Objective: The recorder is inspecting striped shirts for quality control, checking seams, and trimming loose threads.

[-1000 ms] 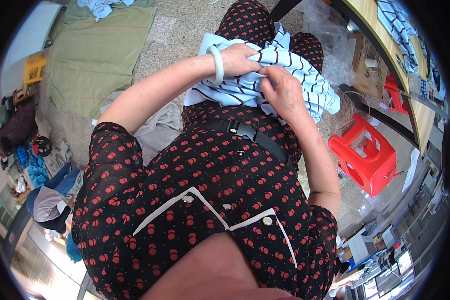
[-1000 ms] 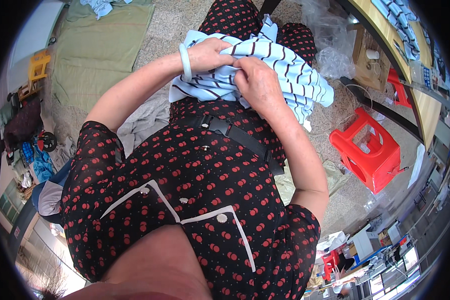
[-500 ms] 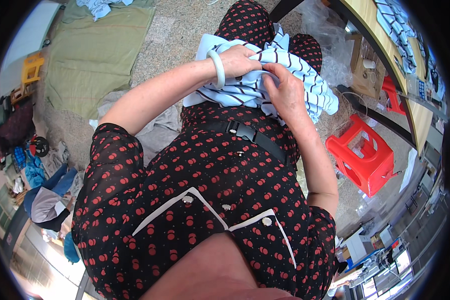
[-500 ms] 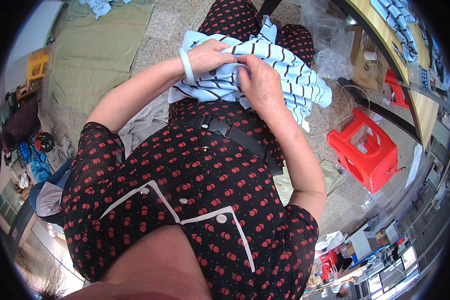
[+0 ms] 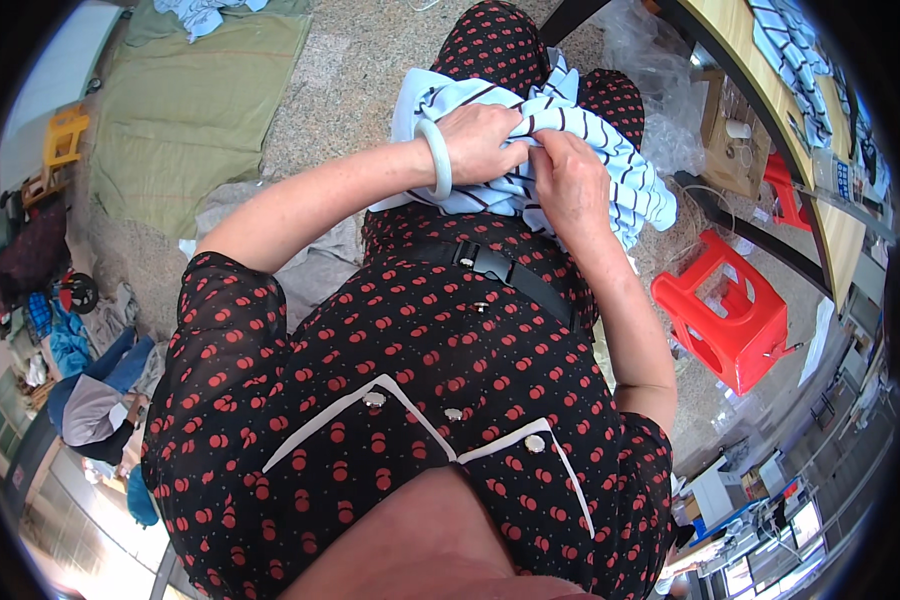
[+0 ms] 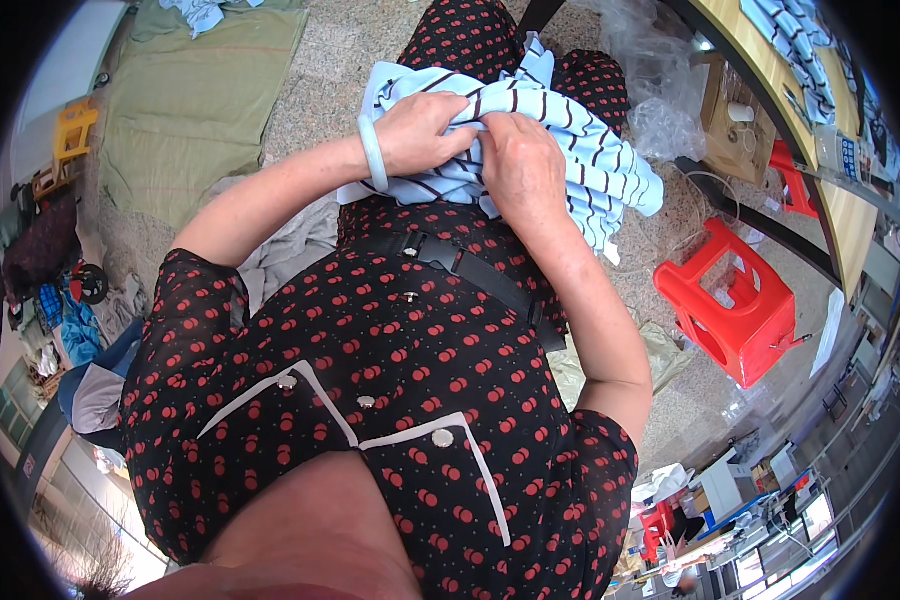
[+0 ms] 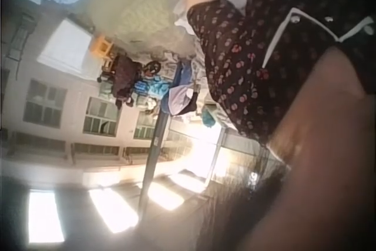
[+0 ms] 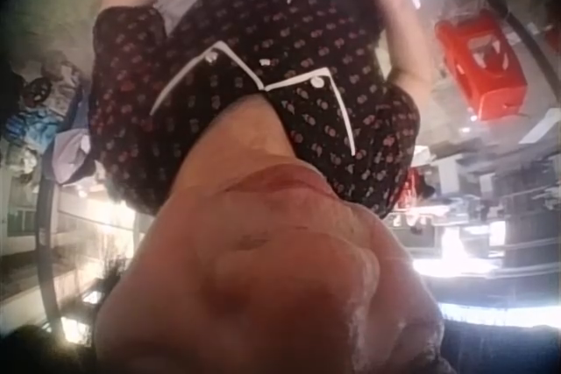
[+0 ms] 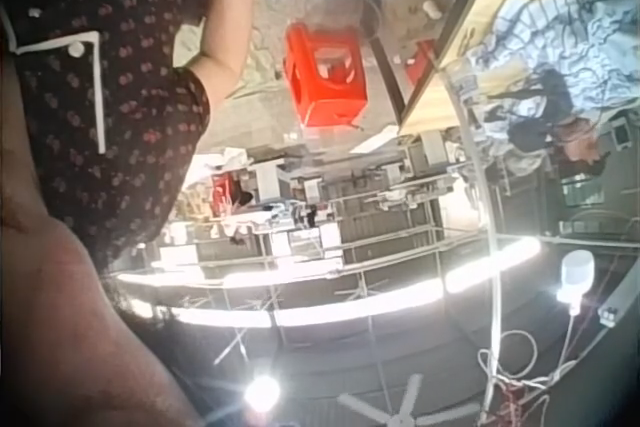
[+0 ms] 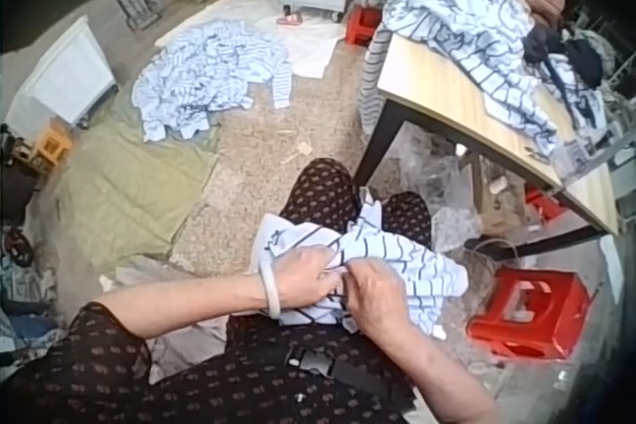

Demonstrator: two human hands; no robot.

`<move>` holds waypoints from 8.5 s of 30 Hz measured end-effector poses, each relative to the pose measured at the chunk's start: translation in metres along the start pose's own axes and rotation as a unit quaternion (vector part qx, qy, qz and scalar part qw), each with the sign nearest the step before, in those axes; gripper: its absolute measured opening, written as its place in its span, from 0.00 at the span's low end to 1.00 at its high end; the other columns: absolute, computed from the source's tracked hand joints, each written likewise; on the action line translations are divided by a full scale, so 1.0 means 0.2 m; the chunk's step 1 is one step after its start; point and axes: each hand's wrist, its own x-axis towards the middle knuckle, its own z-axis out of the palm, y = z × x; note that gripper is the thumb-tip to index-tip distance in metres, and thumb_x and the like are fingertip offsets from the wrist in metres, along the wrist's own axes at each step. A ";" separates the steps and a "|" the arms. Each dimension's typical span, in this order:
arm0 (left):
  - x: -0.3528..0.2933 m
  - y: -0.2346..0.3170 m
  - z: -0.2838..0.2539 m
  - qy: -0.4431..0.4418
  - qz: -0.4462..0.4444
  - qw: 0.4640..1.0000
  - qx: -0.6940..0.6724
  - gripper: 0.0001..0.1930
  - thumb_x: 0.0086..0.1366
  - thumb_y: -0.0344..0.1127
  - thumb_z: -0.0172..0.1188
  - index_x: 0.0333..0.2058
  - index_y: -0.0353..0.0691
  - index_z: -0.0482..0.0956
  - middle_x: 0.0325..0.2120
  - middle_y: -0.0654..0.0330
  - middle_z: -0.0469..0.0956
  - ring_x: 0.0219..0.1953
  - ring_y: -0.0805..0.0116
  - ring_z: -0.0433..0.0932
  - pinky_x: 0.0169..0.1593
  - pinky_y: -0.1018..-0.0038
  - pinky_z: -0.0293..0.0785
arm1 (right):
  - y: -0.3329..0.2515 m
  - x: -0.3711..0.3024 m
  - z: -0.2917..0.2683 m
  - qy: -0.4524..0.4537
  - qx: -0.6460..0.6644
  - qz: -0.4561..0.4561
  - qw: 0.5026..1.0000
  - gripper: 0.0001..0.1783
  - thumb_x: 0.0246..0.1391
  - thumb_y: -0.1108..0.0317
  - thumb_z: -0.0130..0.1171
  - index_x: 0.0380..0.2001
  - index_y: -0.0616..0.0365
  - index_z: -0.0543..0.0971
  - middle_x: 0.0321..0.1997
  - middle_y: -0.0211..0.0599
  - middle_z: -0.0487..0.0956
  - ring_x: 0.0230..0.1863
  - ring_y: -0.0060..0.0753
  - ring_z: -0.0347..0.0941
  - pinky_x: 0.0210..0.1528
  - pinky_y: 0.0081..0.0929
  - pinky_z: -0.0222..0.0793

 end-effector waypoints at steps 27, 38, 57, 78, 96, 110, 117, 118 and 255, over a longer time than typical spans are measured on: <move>-0.07 -0.04 0.07 0.108 0.037 0.993 -0.002 0.07 0.50 0.31 0.47 0.24 0.32 0.66 0.22 0.47 0.69 0.27 0.48 0.69 0.31 0.60 0.65 | 0.00 0.01 0.06 -0.005 0.046 -0.003 0.999 0.04 0.42 0.77 0.49 0.25 0.64 0.71 0.25 0.47 0.72 0.29 0.47 0.68 0.33 0.36 0.63; -0.16 -0.02 -0.29 0.058 0.120 0.989 -0.063 0.07 0.51 0.32 0.48 0.21 0.33 0.64 0.17 0.51 0.65 0.21 0.55 0.66 0.26 0.66 0.62 | -0.13 0.17 -0.12 -0.089 0.221 -0.018 0.971 0.07 0.44 0.73 0.52 0.30 0.63 0.73 0.26 0.39 0.74 0.28 0.32 0.70 0.31 0.24 0.64; -0.20 -0.27 -0.26 -0.213 -0.049 0.960 -0.176 0.11 0.58 0.39 0.50 0.30 0.36 0.71 0.18 0.68 0.67 0.24 0.81 0.63 0.28 0.81 0.63 | -0.03 0.08 -0.01 -0.113 0.042 -0.225 0.967 0.07 0.37 0.75 0.55 0.26 0.55 0.74 0.29 0.30 0.74 0.36 0.34 0.67 0.45 0.31 0.58; 0.05 -0.25 0.00 -0.109 -0.039 0.981 -0.156 0.15 0.48 0.38 0.58 0.32 0.34 0.74 0.27 0.47 0.75 0.32 0.58 0.74 0.37 0.69 0.68 | 0.00 0.09 -0.02 -0.147 -0.029 -0.173 0.973 0.07 0.39 0.76 0.51 0.27 0.60 0.73 0.29 0.38 0.72 0.35 0.38 0.70 0.35 0.32 0.67; 0.07 -0.16 -0.03 -0.092 -0.070 0.981 -0.155 0.14 0.51 0.40 0.53 0.29 0.34 0.75 0.18 0.58 0.72 0.22 0.74 0.68 0.26 0.76 0.64 | 0.03 0.11 -0.07 -0.158 0.076 -0.099 0.980 0.06 0.40 0.77 0.51 0.27 0.62 0.72 0.25 0.41 0.70 0.31 0.43 0.69 0.31 0.34 0.65; 0.04 -0.12 -0.04 -0.096 -0.163 0.948 -0.255 0.12 0.51 0.39 0.51 0.22 0.35 0.74 0.14 0.65 0.69 0.19 0.78 0.65 0.22 0.77 0.60 | 0.03 0.08 -0.03 -0.088 0.039 -0.104 0.990 0.07 0.39 0.79 0.53 0.27 0.62 0.73 0.26 0.42 0.73 0.32 0.43 0.71 0.34 0.32 0.67; 0.01 -0.11 -0.04 -0.029 0.055 0.995 -0.078 0.16 0.50 0.42 0.53 0.23 0.31 0.71 0.21 0.44 0.72 0.26 0.51 0.71 0.30 0.65 0.66 | 0.04 0.07 -0.01 -0.067 0.042 -0.124 0.989 0.08 0.40 0.80 0.52 0.29 0.62 0.73 0.29 0.42 0.73 0.34 0.42 0.70 0.36 0.33 0.66; 0.00 -0.10 -0.04 -0.030 0.056 0.995 -0.078 0.16 0.50 0.42 0.53 0.23 0.31 0.71 0.21 0.44 0.72 0.26 0.51 0.71 0.30 0.65 0.66 | 0.04 0.07 -0.01 -0.070 0.041 -0.126 0.989 0.08 0.40 0.80 0.51 0.29 0.61 0.72 0.29 0.42 0.73 0.34 0.42 0.70 0.36 0.33 0.66; 0.58 -0.49 -0.36 -0.009 -0.034 0.998 0.061 0.34 0.46 0.49 0.59 0.48 0.34 0.63 0.50 0.40 0.57 0.52 0.45 0.58 0.55 0.62 0.56 | 0.54 -0.31 -0.14 -0.148 0.071 0.331 0.929 0.17 0.43 0.63 0.56 0.38 0.58 0.72 0.35 0.39 0.76 0.38 0.37 0.72 0.41 0.28 0.67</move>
